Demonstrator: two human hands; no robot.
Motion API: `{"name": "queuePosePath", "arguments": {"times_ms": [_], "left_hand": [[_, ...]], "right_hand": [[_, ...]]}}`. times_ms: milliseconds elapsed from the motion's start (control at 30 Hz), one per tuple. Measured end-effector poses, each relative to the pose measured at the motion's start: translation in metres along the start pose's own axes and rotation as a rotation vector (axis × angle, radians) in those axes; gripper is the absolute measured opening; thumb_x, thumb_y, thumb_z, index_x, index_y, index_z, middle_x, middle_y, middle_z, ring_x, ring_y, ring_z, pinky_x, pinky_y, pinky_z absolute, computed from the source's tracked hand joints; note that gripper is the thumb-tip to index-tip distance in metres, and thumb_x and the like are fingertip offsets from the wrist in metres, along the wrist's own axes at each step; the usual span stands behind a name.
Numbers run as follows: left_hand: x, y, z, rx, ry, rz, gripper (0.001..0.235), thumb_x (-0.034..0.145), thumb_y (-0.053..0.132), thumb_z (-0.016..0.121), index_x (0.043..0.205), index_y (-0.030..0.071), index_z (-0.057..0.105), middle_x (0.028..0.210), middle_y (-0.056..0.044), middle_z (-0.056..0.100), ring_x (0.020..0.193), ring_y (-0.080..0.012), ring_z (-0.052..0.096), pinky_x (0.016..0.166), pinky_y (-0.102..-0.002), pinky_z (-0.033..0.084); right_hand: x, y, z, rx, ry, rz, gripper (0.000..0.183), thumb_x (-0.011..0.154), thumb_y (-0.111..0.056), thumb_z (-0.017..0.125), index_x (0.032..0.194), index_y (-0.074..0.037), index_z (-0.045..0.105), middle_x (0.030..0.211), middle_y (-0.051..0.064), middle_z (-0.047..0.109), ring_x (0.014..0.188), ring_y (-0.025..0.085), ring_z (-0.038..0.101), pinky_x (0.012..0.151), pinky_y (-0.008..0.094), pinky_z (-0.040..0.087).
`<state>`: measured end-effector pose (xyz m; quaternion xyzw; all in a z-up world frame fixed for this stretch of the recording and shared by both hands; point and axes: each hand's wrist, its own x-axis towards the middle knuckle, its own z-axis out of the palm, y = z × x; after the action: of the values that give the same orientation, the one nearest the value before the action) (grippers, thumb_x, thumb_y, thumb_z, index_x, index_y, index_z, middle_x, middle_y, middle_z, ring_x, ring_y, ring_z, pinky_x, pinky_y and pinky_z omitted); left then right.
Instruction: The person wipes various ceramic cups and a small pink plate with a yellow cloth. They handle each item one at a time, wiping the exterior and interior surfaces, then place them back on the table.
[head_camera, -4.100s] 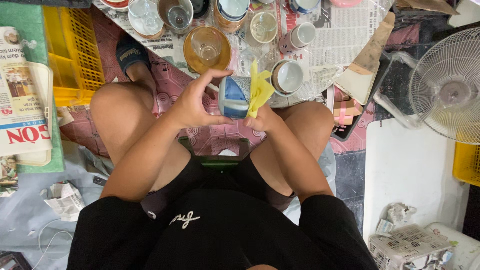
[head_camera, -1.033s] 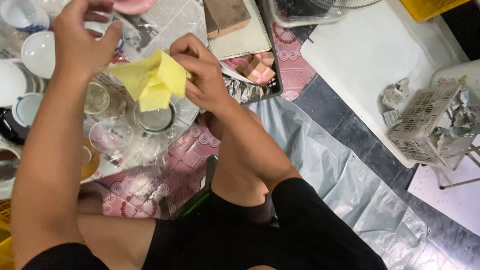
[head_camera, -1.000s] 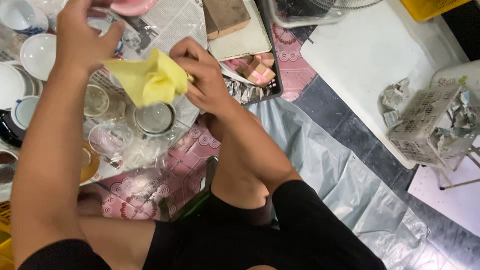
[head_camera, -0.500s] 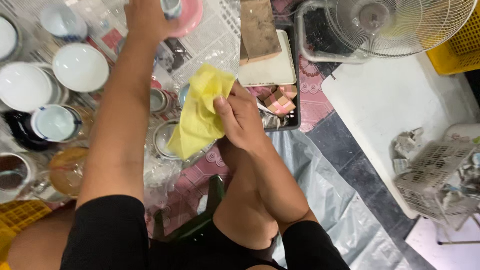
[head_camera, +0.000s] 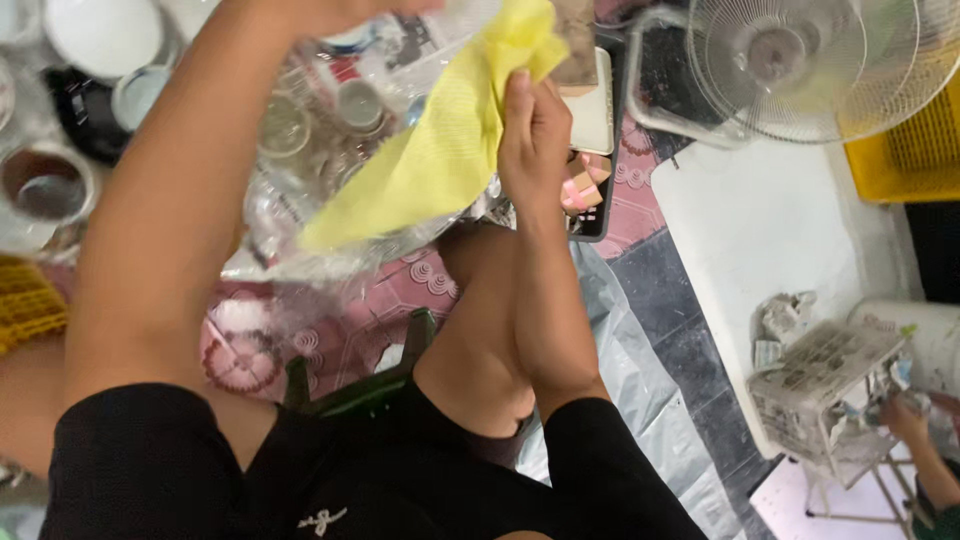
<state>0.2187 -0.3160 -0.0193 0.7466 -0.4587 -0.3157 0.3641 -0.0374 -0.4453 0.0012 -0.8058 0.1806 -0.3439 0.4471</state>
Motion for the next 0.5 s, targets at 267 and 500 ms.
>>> {"name": "queuePosePath", "arguments": {"times_ms": [267, 500], "left_hand": [[-0.274, 0.089, 0.004, -0.063, 0.250, 0.570, 0.082, 0.048, 0.038, 0.094, 0.117, 0.007, 0.062, 0.149, -0.025, 0.041, 0.136, -0.0319, 0.048, 0.111, -0.043, 0.041], [-0.376, 0.014, 0.059, -0.493, 0.353, 0.253, 0.092, 0.052, 0.046, 0.097, 0.125, 0.001, 0.064, 0.128, -0.012, 0.059, 0.124, -0.0222, 0.058, 0.112, -0.034, 0.045]], "right_hand": [[-0.039, -0.110, 0.064, 0.209, -0.323, -0.255, 0.023, 0.109, -0.014, 0.060, 0.096, 0.005, 0.062, 0.083, 0.006, 0.056, 0.073, 0.012, 0.050, 0.066, 0.030, 0.041], [-0.085, -0.098, 0.119, 0.388, -0.574, -0.042, 0.018, 0.107, -0.012, 0.065, 0.094, 0.000, 0.063, 0.078, -0.004, 0.055, 0.072, 0.005, 0.045, 0.063, 0.025, 0.037]]}}
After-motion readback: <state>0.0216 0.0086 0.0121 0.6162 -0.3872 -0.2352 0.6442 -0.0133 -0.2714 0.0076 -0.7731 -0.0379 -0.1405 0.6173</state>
